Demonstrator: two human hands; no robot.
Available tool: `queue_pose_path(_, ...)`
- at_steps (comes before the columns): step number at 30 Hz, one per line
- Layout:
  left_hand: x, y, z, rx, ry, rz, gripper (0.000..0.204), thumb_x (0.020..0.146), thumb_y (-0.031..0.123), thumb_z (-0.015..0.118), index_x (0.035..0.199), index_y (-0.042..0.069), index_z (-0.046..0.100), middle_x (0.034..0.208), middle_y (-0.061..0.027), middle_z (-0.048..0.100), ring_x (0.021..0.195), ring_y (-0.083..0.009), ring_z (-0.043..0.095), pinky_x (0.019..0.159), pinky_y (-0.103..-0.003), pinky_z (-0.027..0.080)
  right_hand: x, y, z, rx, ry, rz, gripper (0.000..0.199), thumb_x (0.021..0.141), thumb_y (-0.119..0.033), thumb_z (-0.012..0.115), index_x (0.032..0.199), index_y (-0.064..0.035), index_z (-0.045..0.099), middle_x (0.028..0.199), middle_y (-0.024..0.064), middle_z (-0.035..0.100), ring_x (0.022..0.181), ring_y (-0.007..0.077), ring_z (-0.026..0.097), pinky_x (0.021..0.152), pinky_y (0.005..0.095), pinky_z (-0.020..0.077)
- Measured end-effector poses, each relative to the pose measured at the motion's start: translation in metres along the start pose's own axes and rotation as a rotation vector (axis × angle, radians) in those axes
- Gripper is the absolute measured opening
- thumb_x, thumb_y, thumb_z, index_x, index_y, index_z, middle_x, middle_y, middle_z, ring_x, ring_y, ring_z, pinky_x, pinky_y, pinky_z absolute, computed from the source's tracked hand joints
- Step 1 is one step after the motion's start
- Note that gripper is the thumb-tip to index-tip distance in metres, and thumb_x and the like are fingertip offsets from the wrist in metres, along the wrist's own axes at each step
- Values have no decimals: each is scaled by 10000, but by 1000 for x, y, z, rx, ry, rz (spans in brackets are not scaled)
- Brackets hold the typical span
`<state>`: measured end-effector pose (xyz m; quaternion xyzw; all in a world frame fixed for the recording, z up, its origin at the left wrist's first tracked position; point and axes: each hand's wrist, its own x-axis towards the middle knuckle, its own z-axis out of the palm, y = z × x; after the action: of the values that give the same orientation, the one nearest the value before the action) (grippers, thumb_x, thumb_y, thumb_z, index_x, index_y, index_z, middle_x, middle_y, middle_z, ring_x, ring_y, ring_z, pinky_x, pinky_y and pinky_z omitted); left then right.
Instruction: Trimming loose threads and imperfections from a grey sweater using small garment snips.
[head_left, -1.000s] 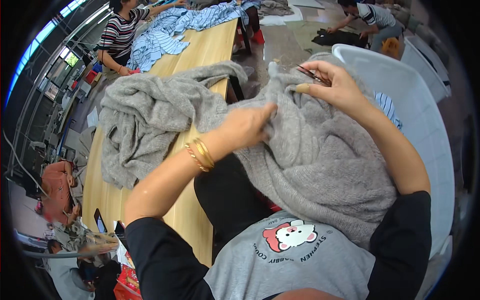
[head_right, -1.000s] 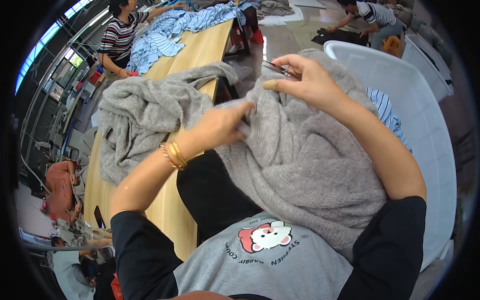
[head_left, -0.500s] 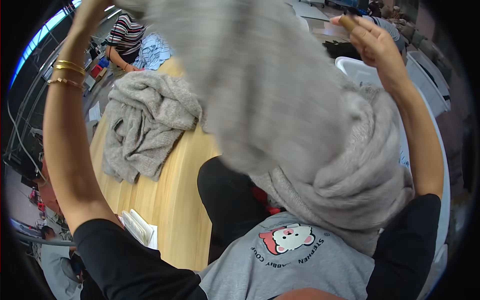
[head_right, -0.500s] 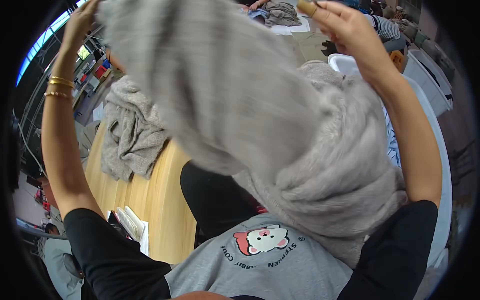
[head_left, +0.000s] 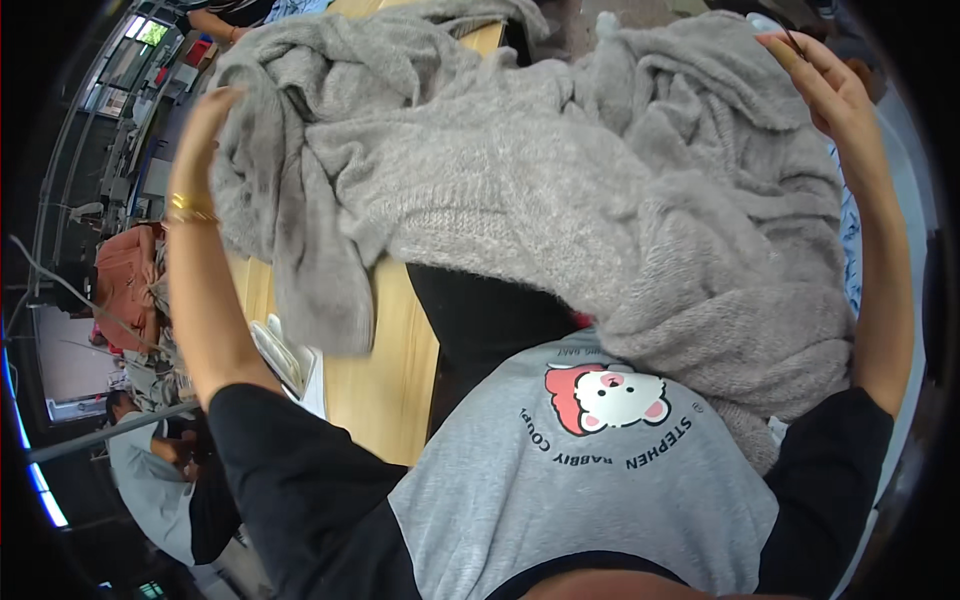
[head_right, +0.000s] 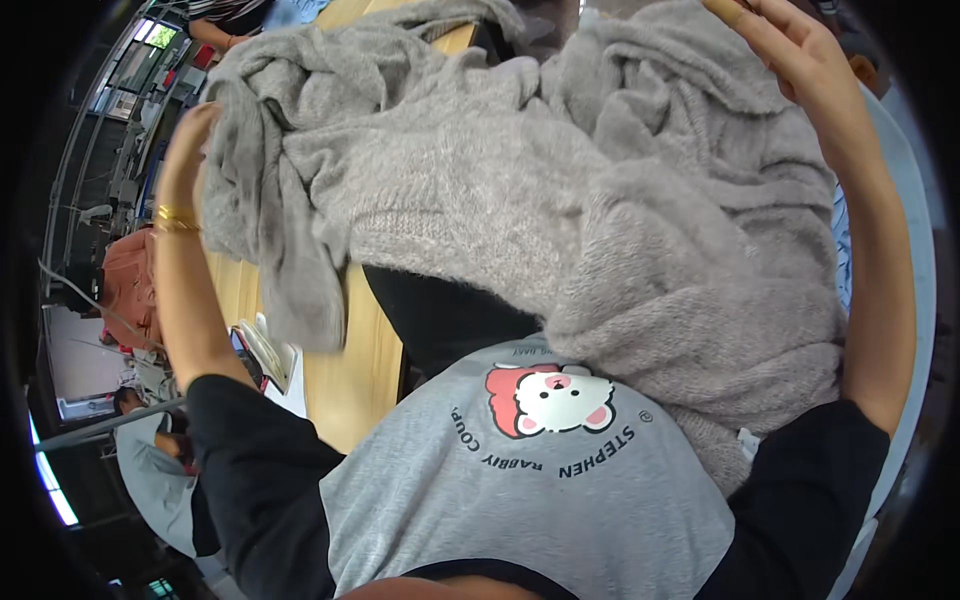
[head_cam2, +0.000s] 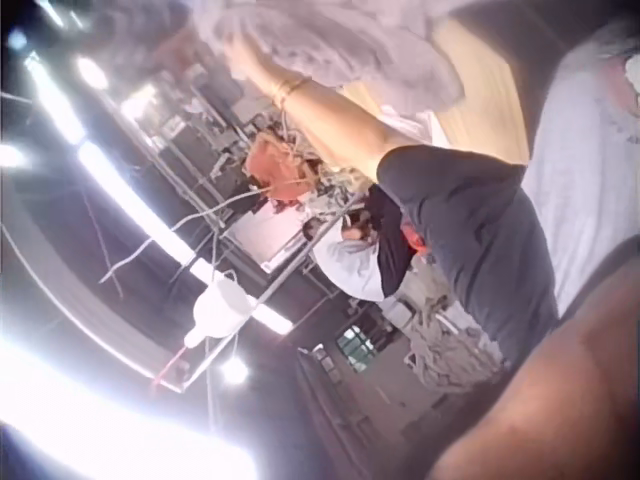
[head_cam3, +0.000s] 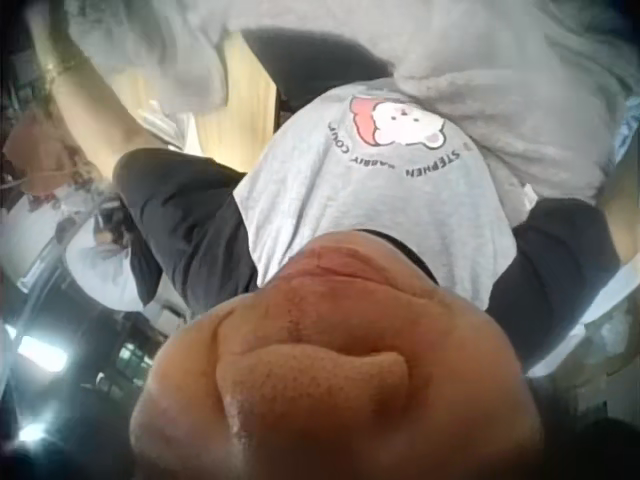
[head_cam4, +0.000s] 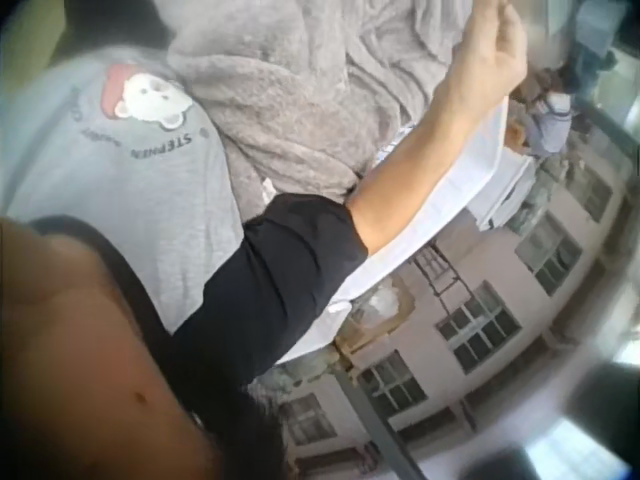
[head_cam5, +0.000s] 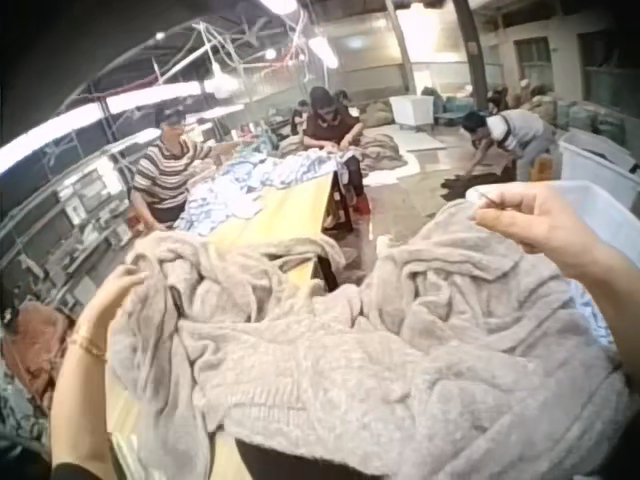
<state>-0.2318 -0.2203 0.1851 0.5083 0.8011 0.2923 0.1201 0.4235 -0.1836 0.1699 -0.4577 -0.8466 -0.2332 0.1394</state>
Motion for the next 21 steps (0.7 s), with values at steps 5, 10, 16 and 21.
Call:
queue_pose_path(5, -148, 65, 114, 54, -740, 459, 745, 849, 419, 654, 1436, 70, 354, 1472, -167, 363, 1367, -313, 325, 1107, -417, 281, 18, -44, -23, 1089, -158, 439, 191, 938, -259, 584, 824, -112, 628, 598, -104, 449, 499, -7, 331, 451, 186, 238)
queue_pose_path(10, -161, 60, 127, -25, -886, 309, 633, 895, 387, 609, 1425, 109, 402, 1335, -143, 486, 1176, -233, 486, 992, -359, 390, 27, -62, -1, 1235, -213, 431, 190, 930, -264, 613, 844, -97, 645, 599, -97, 477, 487, -9, 351, 430, 182, 225)
queue_pose_path(16, -201, 100, 98, 263, -768, 673, 588, 840, 386, 669, 1333, 107, 515, 1064, -118, 538, 890, -223, 572, 765, -364, 457, 23, -55, 7, 1247, -260, 477, 196, 931, -261, 610, 885, -78, 665, 611, -84, 516, 483, -9, 377, 431, 173, 243)
queue_pose_path(21, -172, 109, 59, 375, -519, 724, 341, 775, 19, 608, 1113, 57, 626, 983, -117, 646, 910, -287, 630, 807, -335, 491, 21, -38, 5, 1232, -224, 596, 208, 917, -277, 624, 858, -80, 655, 597, -76, 498, 467, 4, 360, 423, 189, 227)
